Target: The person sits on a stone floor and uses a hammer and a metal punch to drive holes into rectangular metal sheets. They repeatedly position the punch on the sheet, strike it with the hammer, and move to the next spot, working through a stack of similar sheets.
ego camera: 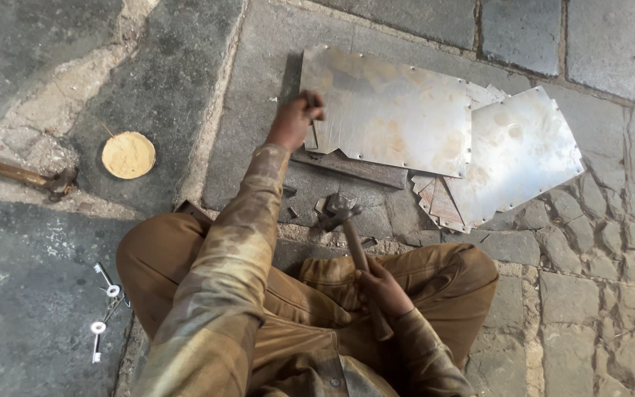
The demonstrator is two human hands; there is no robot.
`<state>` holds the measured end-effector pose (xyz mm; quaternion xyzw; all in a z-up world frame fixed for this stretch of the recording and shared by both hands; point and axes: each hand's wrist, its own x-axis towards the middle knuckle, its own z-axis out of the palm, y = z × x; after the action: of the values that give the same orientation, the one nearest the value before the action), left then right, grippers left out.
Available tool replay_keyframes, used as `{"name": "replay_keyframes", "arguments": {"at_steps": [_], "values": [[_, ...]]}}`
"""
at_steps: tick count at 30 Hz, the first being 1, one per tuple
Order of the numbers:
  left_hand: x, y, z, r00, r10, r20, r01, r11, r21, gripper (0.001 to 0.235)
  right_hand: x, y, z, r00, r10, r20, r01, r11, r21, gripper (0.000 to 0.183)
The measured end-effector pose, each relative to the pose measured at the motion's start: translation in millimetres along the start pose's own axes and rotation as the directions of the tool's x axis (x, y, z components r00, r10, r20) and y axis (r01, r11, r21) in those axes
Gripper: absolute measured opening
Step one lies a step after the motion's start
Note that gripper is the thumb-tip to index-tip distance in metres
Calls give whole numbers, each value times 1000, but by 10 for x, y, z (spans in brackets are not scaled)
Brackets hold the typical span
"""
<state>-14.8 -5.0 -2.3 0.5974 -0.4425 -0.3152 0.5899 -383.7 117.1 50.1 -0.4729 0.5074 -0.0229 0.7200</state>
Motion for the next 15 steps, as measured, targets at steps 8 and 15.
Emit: {"name": "replay_keyframes", "arguments": {"at_steps": [8, 15], "values": [[-6, 270, 337, 970, 180, 165, -215, 949, 229, 9, -319, -1362, -132, 594, -804, -41, 779, 587, -219, 74], [-78, 214, 261, 982, 80, 171, -130, 944, 304, 10, -165, -1863, -81, 669, -727, 157, 528, 316, -788, 77]]}}
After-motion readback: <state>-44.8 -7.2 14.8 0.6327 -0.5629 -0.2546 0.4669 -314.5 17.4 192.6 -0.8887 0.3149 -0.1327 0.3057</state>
